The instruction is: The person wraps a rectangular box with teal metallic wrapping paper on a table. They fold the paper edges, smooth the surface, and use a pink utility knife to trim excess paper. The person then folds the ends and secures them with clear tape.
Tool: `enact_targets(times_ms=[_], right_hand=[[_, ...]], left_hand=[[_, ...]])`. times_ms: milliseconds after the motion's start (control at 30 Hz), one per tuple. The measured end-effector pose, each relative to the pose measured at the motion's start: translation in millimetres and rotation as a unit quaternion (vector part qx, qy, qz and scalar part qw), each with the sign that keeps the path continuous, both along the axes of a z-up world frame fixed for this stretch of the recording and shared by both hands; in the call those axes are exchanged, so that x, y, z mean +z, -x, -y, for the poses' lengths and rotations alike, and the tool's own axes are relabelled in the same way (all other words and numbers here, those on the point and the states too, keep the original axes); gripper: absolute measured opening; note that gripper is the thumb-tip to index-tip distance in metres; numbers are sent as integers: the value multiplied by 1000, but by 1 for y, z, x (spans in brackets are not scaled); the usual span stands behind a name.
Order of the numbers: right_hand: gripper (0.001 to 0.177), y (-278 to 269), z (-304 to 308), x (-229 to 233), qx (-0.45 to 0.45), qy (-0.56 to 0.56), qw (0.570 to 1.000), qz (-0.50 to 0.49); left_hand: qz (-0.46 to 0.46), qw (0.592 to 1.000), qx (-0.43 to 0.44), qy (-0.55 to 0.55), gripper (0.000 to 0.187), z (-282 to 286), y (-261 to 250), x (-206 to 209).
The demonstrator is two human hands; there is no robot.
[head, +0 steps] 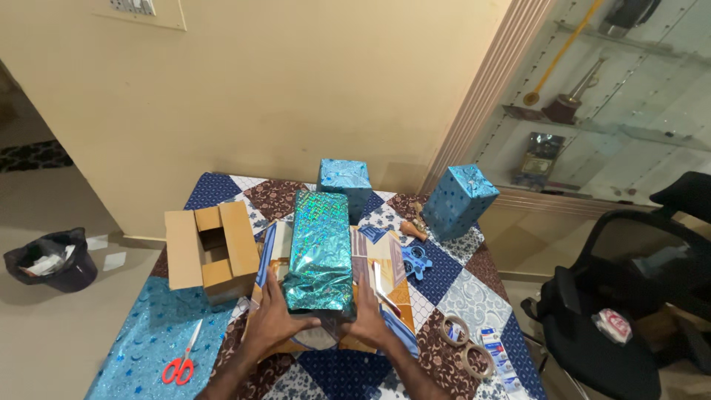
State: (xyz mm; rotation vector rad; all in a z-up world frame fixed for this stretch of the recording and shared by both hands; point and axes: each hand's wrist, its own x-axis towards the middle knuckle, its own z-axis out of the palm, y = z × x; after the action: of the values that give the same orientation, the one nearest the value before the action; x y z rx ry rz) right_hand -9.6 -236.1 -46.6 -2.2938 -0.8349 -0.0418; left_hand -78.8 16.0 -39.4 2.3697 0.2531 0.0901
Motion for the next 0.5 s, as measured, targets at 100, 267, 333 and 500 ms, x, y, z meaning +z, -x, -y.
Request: enact_targets(times_ms=[100, 267, 333, 500], right_hand=[[112, 10, -11, 11, -134, -72, 977, -146], [62, 16, -11, 26, -165, -83, 980, -70], [60, 21, -6, 27, -183, -97, 977, -56], [48, 28, 8, 14, -233, -99, 966, -44]], left_hand=[[-6, 989, 133, 60, 138, 21, 1, 15], [-82, 985, 143, 50, 76, 25, 3, 16], [-90, 986, 136, 42, 65, 24, 3, 11], [-22, 991, 123, -55, 55, 23, 15, 8]])
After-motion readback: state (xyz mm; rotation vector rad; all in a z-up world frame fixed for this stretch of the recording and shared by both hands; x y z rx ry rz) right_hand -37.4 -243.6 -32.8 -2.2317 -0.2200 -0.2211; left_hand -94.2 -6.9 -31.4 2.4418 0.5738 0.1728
